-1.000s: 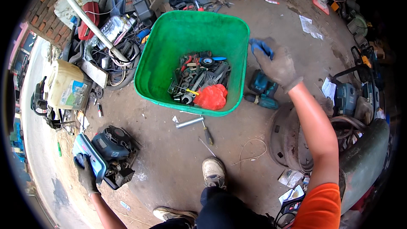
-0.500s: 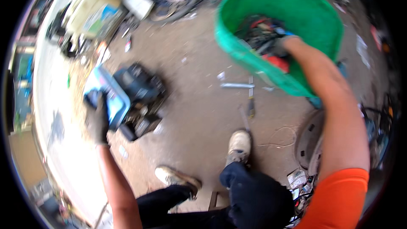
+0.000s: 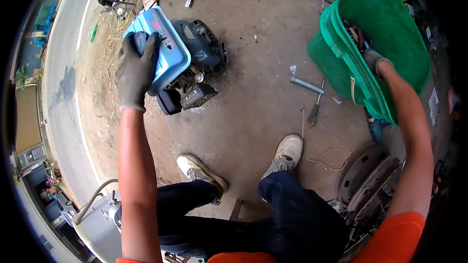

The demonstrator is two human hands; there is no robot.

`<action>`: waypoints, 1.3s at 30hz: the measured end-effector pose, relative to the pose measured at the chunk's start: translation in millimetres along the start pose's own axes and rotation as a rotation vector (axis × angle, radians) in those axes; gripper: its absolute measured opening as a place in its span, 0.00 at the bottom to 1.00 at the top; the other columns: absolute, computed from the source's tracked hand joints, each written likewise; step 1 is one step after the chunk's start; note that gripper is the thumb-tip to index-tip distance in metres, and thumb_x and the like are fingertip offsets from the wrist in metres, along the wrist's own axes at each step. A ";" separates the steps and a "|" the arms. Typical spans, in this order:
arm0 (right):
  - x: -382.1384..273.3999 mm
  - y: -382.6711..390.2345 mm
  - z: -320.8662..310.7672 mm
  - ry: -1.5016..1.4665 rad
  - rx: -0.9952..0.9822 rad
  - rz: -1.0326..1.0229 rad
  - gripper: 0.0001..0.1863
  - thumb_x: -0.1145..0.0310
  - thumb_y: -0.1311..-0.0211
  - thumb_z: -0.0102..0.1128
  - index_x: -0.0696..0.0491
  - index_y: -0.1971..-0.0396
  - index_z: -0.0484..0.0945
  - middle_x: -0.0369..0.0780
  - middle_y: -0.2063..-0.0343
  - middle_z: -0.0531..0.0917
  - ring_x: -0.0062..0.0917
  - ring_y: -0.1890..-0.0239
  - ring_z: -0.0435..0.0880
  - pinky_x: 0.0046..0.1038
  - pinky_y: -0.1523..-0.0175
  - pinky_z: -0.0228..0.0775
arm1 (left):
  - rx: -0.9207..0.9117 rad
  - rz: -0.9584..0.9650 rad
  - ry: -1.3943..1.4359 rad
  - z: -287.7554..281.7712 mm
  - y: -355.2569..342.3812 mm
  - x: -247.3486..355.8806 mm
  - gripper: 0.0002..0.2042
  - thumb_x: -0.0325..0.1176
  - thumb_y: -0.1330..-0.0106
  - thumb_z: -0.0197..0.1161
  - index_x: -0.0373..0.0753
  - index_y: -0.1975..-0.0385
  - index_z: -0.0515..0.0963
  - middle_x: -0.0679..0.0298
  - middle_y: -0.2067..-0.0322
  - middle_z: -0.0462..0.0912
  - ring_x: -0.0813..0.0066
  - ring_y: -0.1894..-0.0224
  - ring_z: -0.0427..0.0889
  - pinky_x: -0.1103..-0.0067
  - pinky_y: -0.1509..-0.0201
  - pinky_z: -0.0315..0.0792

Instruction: The person disassembles a small engine, removes the carburetor, and cleans it with a brush. They then reassemble the engine using a cordless impact driver to tighten the bolts.

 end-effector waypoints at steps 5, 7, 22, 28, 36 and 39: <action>-66.4 123.8 -121.3 0.365 0.402 0.027 0.18 0.59 0.39 0.58 0.59 0.61 0.82 0.52 0.61 0.85 0.41 0.58 0.86 0.40 0.51 0.75 | 0.198 0.115 0.034 3.9 -5.0 -0.6 0.39 0.61 0.41 0.64 0.34 0.39 0.71 0.38 0.38 0.69 0.41 0.37 0.71 0.57 0.35 0.66; -65.6 174.5 -161.5 -0.006 0.480 0.066 0.18 0.57 0.39 0.60 0.59 0.60 0.82 0.47 0.66 0.85 0.35 0.64 0.85 0.35 0.56 0.75 | 0.294 0.173 -0.004 7.5 -5.7 -6.5 0.39 0.60 0.42 0.64 0.33 0.40 0.71 0.39 0.37 0.68 0.41 0.36 0.70 0.58 0.34 0.66; -369.0 176.7 -61.3 -2.057 -0.336 -0.633 0.14 0.70 0.34 0.63 0.57 0.53 0.72 0.43 0.57 0.82 0.35 0.55 0.85 0.40 0.47 0.80 | 0.113 0.383 0.287 -0.8 -15.4 4.2 0.20 0.51 0.33 0.59 0.46 0.50 0.84 0.55 0.45 0.81 0.46 0.43 0.76 0.62 0.35 0.65; -470.4 134.8 -66.2 -2.183 -0.388 -0.730 0.13 0.75 0.33 0.60 0.56 0.51 0.72 0.43 0.54 0.82 0.31 0.50 0.82 0.38 0.45 0.78 | -0.101 0.456 0.423 4.4 -16.5 -8.8 0.21 0.52 0.34 0.59 0.46 0.49 0.83 0.55 0.43 0.79 0.47 0.36 0.68 0.61 0.30 0.59; -477.6 119.7 -100.5 -1.676 -0.116 -0.796 0.14 0.77 0.40 0.64 0.58 0.54 0.77 0.37 0.62 0.85 0.19 0.60 0.83 0.23 0.51 0.77 | -0.430 0.354 0.539 -1.3 -14.2 6.8 0.26 0.47 0.46 0.70 0.43 0.47 0.82 0.57 0.54 0.85 0.50 0.38 0.69 0.62 0.33 0.63; -484.2 131.0 -118.8 -1.583 -0.010 -0.912 0.17 0.75 0.43 0.68 0.58 0.53 0.79 0.37 0.61 0.85 0.16 0.60 0.81 0.23 0.52 0.76 | -0.322 0.388 0.522 7.6 -18.5 -2.1 0.24 0.44 0.46 0.70 0.42 0.49 0.83 0.61 0.62 0.87 0.52 0.40 0.70 0.62 0.35 0.64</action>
Point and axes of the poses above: each hand's wrist, its own y-axis away from the middle knuckle, its own z-axis out of the palm, x = y × z, the point moved 6 cm from there along -y, towards the middle knuckle
